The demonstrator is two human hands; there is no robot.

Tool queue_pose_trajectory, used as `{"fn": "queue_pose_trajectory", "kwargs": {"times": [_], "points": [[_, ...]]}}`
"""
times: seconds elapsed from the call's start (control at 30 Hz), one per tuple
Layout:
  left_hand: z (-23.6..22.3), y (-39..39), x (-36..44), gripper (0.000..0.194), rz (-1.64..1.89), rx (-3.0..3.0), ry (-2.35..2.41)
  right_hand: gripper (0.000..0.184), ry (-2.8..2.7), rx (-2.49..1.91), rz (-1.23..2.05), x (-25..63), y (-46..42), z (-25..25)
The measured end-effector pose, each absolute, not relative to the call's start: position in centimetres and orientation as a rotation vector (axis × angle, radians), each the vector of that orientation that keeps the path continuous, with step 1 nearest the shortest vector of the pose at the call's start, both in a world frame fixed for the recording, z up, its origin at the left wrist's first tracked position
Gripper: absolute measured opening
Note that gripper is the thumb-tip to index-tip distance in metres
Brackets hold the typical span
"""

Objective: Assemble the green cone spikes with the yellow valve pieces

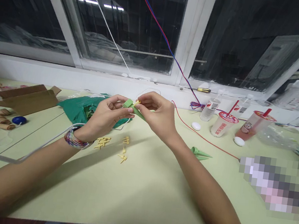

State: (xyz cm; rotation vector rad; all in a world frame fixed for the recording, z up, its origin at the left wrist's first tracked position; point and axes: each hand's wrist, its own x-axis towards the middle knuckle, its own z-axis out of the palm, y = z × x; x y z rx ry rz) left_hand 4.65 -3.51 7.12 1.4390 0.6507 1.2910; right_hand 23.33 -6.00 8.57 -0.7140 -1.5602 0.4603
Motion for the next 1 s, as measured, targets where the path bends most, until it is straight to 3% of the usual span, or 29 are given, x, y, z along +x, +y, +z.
{"fn": "queue_pose_trajectory", "kwargs": {"times": [0.7, 1.0], "points": [[7.1, -4.9, 5.4, 0.032, 1.378, 1.364, 0.655, 0.005, -1.464, -0.724, 0.288, 22.6, -6.4, 7.6], [7.4, -5.5, 5.7, 0.033, 1.327, 1.228, 0.637, 0.011, -1.474, -0.730, 0.282, 22.3, -6.2, 7.0]]}}
